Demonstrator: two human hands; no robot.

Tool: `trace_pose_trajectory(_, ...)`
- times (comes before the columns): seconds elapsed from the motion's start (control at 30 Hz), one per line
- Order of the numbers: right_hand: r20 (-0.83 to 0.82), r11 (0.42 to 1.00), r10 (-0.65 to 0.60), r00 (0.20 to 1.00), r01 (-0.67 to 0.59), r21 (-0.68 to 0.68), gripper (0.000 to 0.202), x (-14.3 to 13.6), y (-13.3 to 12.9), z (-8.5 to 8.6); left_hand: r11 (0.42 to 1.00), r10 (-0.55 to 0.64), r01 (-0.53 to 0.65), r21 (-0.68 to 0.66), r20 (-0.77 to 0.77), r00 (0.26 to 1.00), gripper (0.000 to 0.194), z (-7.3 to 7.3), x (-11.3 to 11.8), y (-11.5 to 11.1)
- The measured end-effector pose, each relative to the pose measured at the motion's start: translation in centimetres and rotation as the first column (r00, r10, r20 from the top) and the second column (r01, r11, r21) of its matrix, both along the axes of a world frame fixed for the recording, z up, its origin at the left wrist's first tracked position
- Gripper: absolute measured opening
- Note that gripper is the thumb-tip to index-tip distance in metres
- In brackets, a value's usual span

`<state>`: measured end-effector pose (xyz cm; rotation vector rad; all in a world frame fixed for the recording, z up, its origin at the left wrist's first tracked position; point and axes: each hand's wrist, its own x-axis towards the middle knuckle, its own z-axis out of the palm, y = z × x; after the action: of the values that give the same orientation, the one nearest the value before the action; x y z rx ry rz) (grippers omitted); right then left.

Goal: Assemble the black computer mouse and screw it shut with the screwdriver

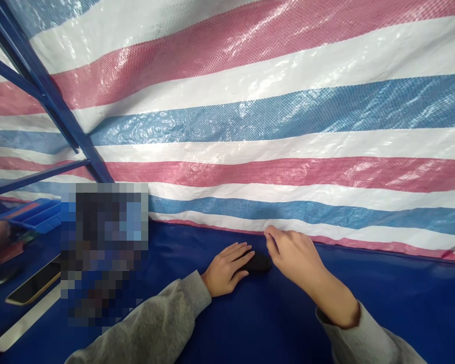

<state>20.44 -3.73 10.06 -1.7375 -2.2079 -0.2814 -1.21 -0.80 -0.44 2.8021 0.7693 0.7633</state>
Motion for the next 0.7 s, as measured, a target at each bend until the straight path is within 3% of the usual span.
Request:
trace_pose_trajectory(0.1,0.0,0.999,-0.005,1.0,0.005,-0.035,0.036,0.0,-0.1,0.1,1.0,0.002,-0.002,0.0,-0.002,1.0,0.047,-0.1,0.0,0.1)
trace_pose_trajectory(0.23,-0.03,0.999,0.03,0.999,-0.03,-0.011,0.028,0.0,-0.1,0.1,1.0,0.002,-0.002,0.005,0.004,1.0,0.047,-0.1,0.0,0.1)
trace_pose_trajectory(0.47,-0.086,0.999,-0.049,0.995,0.048,-0.011,0.034,0.3,0.3,-0.1,1.0,0.002,-0.001,-0.017,0.013,1.0,0.047,0.1,0.0,-0.1)
trace_pose_trajectory(0.6,-0.268,0.991,0.026,0.963,-0.06,-0.119,0.033,1.3,-0.2,1.2,0.997,0.023,-0.021,-0.075,0.022,0.999,0.054,0.5,0.0,-0.4)
trace_pose_trajectory(0.7,-0.307,0.95,0.13,0.943,-0.207,-0.234,0.032,2.2,-0.9,1.4,0.99,0.03,-0.027,-0.139,0.018,0.999,0.066,0.6,0.0,-0.4)
